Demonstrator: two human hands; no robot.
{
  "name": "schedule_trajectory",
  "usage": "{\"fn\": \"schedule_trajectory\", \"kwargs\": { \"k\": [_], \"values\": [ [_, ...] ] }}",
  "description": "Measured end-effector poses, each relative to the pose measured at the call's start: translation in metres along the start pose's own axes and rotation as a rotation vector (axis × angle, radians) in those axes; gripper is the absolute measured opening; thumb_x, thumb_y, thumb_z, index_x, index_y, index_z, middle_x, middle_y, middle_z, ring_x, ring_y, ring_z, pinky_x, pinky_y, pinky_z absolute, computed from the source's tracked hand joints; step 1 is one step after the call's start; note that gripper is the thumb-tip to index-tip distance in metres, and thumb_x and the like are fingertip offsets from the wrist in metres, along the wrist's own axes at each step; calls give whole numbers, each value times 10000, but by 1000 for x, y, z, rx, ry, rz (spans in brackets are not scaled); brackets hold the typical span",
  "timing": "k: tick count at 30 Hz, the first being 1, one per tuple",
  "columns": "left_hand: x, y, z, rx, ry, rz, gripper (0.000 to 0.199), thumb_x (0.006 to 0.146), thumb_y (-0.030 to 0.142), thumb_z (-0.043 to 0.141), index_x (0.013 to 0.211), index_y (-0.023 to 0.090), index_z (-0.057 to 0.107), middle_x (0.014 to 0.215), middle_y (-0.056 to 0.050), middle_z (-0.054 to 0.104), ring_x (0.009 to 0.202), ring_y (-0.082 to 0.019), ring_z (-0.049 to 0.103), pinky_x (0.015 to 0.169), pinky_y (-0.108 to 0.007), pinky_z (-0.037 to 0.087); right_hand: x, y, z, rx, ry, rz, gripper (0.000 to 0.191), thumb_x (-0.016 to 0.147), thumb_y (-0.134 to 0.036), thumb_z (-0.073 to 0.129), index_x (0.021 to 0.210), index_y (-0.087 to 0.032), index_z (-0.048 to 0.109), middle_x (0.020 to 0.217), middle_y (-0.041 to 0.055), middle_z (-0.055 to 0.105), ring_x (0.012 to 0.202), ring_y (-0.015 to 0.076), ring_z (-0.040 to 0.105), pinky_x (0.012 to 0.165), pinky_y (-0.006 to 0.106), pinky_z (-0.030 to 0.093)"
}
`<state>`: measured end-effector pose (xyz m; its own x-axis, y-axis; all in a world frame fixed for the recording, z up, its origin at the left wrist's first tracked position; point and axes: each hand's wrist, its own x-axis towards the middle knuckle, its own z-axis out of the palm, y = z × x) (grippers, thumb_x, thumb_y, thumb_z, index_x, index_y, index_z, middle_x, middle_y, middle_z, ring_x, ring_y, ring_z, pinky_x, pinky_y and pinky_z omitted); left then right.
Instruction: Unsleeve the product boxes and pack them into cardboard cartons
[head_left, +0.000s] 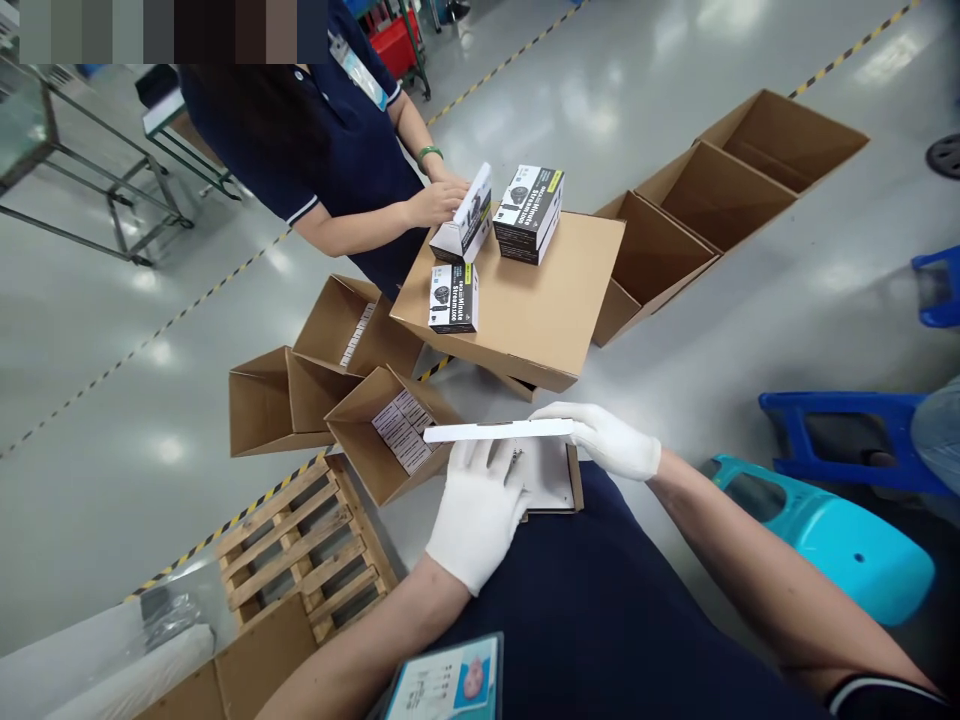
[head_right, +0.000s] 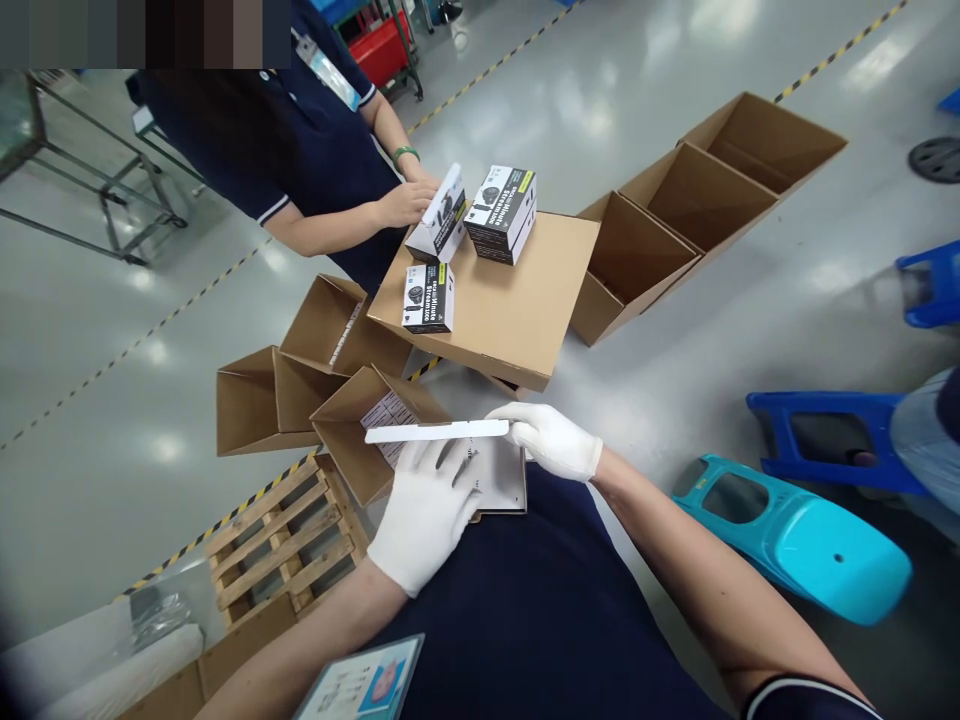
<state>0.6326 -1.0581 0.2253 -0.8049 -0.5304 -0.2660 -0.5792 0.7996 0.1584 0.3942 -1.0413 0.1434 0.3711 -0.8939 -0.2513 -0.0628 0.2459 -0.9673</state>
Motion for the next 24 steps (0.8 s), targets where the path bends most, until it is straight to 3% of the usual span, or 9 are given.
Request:
{"fn": "schedule_trajectory", "kwargs": {
  "k": [3, 6, 9, 11, 13, 16, 18, 20, 24],
  "values": [
    [-12, -19, 10, -142, 184, -115, 172, 960, 260, 625, 1059, 193, 748, 1191, -121, 724, 1258, -340, 584, 1148, -571, 387, 1, 1, -2, -12, 15, 24, 487, 1011, -521, 444, 1281, -203, 694, 1139, 84, 723, 994, 277, 652, 927, 434, 548],
    [-23, -45, 36, -497, 455, -456, 267, 930, 256, 659, 1187, 200, 703, 1258, -125, 690, 1282, -324, 580, 1129, -532, 424, 1, 1, -6, 14, 1, 8, 501, 1004, -559, 468, 1261, -208, 715, 1165, 83, 729, 1068, 300, 654, 992, 446, 533],
    [-16, -60, 72, -1184, 401, -607, 653, 907, 371, 714, 1502, 241, 477, 1452, -120, 583, 1386, -314, 522, 1158, -482, 420, -2, 4, -7, 108, -35, 27, 520, 1009, -592, 463, 1274, -216, 704, 1211, 85, 724, 1120, 300, 655, 1010, 449, 531],
    [-3, -60, 91, -1560, 345, -636, 748, 882, 423, 749, 1535, 242, 431, 1363, -103, 648, 1310, -294, 593, 1151, -466, 433, -3, 7, -1, 163, -14, 57, 520, 1005, -592, 479, 1304, -215, 679, 1282, 90, 701, 1188, 295, 637, 1036, 443, 516],
    [11, -57, 104, -1703, 356, -730, 726, 823, 436, 806, 1451, 196, 531, 1257, -106, 707, 1226, -292, 643, 1132, -475, 450, 0, 12, 10, 149, 90, 148, 497, 973, -558, 554, 1304, -204, 665, 1303, 94, 695, 1204, 297, 634, 1027, 429, 518],
    [26, -56, 115, -1724, 315, -819, 517, 744, 389, 851, 1164, 123, 710, 1179, -145, 751, 1143, -324, 677, 1080, -508, 484, 12, 21, 29, 9, 287, 365, 387, 887, -424, 653, 1187, -183, 698, 1141, 81, 755, 1060, 298, 683, 899, 402, 556],
    [28, -61, 121, -1683, 260, -843, 389, 696, 330, 855, 994, 102, 748, 1090, -150, 777, 1080, -342, 695, 1046, -531, 497, 22, 30, 39, -46, 342, 412, 336, 829, -329, 662, 1126, -178, 707, 1043, 65, 773, 984, 286, 697, 840, 380, 562],
    [25, -70, 126, -1630, 272, -793, 374, 670, 263, 826, 999, 101, 753, 1102, -139, 780, 1102, -346, 688, 1065, -531, 482, 26, 41, 43, -20, 351, 384, 398, 778, -251, 647, 1167, -177, 694, 1035, 58, 778, 975, 272, 703, 844, 373, 567],
    [5, -85, 129, -1627, 282, -401, 556, 787, 329, 731, 1309, 143, 686, 1380, -137, 675, 1308, -335, 592, 1184, -482, 377, 12, 64, 37, 112, 341, 254, 418, 808, -272, 596, 1204, -187, 701, 1162, 84, 756, 1111, 287, 684, 997, 425, 545]
  ]
}}
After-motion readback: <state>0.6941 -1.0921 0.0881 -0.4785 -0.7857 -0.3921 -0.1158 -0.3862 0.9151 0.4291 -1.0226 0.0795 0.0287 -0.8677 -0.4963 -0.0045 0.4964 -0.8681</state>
